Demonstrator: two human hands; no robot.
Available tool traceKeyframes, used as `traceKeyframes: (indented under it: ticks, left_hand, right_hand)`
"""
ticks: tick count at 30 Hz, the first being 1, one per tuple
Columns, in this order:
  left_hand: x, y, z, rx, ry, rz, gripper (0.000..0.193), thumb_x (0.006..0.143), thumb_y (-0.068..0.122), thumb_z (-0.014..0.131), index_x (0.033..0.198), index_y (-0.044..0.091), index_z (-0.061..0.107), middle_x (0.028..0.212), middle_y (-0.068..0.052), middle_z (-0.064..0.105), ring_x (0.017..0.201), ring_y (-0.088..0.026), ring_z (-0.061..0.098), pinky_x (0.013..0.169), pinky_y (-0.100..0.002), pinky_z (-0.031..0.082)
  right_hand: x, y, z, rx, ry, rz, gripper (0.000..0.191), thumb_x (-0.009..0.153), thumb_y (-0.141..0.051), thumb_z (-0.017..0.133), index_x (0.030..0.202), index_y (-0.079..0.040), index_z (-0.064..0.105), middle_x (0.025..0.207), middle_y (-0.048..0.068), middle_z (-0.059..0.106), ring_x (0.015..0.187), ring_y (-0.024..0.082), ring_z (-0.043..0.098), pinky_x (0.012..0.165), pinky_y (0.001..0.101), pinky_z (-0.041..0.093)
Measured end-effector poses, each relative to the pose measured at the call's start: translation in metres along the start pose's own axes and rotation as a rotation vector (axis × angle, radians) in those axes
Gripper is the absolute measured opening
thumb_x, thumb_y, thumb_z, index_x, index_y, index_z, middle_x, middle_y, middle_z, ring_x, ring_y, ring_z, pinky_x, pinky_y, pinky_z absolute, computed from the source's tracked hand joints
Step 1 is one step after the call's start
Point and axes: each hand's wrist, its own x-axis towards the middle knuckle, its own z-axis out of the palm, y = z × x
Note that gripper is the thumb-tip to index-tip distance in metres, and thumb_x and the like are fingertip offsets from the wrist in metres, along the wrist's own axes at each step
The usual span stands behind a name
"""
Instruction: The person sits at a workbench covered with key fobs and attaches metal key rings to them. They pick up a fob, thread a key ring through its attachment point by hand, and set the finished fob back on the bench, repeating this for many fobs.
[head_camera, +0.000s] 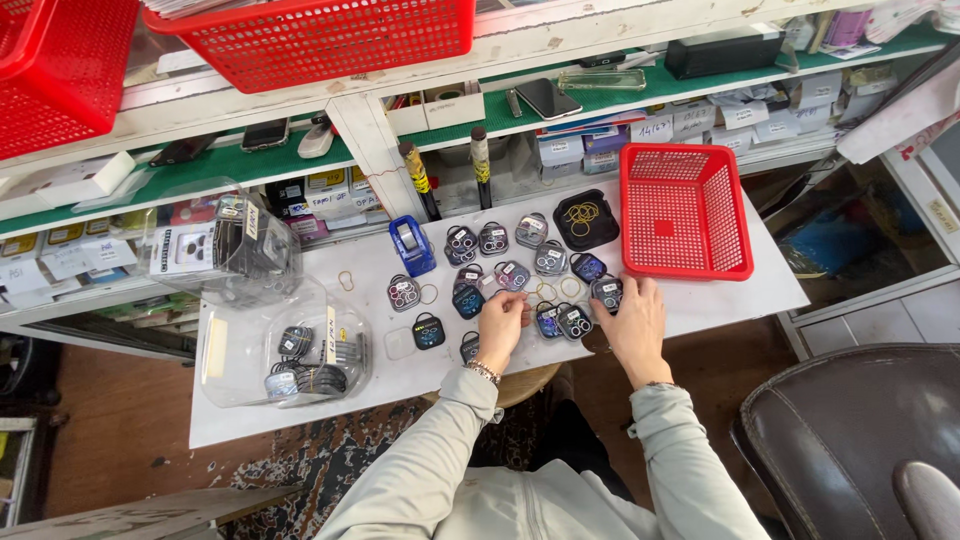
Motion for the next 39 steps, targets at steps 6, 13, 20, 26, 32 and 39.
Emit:
traceKeyframes:
  ticks: [6,13,20,26,32,39]
  left_hand:
    - [-0.011,0.007,-0.007,0.209,-0.079,-0.108,0.022,0.094,0.013,0.065,0.102,-0.007,0.071,0.078,-0.012,0.074,0.060,-0.020,0.073,0.055,-0.031,0.058]
    - [-0.022,-0.006,0.012,0.487,0.053,0.043,0.036,0.078,0.016,0.084,0.104,-0.005,0.070,0.068,-0.010,0.074,0.056,-0.018,0.071,0.054,-0.028,0.053]
    - [-0.006,-0.003,-0.030,-0.099,-0.166,-0.088,0.026,0.090,0.004,0.074,0.112,-0.010,0.068,0.092,-0.011,0.074,0.078,-0.019,0.074,0.068,-0.031,0.065]
    - [-0.007,0.014,-0.069,-0.245,-0.190,-0.119,0.025,0.091,0.003,0.072,0.114,-0.008,0.068,0.100,-0.014,0.074,0.086,-0.021,0.074,0.075,-0.032,0.066]
    - [-0.003,0.023,-0.125,-0.102,0.252,0.012,0.024,0.091,0.003,0.071,0.112,-0.006,0.068,0.093,-0.015,0.075,0.073,-0.020,0.073,0.061,-0.031,0.060]
    - [0.000,0.023,-0.168,0.253,0.510,0.025,0.021,0.094,0.008,0.068,0.114,0.001,0.067,0.083,-0.013,0.069,0.063,-0.021,0.068,0.056,-0.036,0.056]
  right_hand:
    - [-0.017,-0.025,0.002,0.010,-0.213,-0.059,0.048,0.081,-0.023,0.080,0.123,-0.009,0.063,0.120,0.014,0.061,0.111,0.037,0.064,0.092,0.0470,0.053]
    - [-0.039,-0.028,0.029,-0.082,-0.388,-0.134,0.058,0.084,-0.010,0.073,0.138,-0.012,0.051,0.131,0.017,0.057,0.097,0.039,0.069,0.081,0.0478,0.057]
    - [-0.040,-0.018,0.037,0.071,-0.373,-0.057,0.056,0.084,-0.008,0.073,0.137,-0.009,0.053,0.131,0.018,0.057,0.102,0.043,0.067,0.085,0.0496,0.056]
    - [-0.042,-0.037,0.038,0.019,-0.411,-0.031,0.062,0.080,-0.013,0.078,0.137,-0.007,0.053,0.134,0.017,0.054,0.105,0.042,0.066,0.088,0.0482,0.056]
    - [-0.040,-0.055,0.036,0.046,-0.350,-0.076,0.055,0.082,-0.019,0.078,0.132,-0.008,0.058,0.127,0.018,0.058,0.102,0.041,0.067,0.084,0.0492,0.055]
    - [0.000,-0.067,0.068,0.167,-0.305,0.032,0.021,0.094,-0.023,0.071,0.108,-0.008,0.068,0.109,0.014,0.071,0.098,0.035,0.072,0.086,0.0452,0.056]
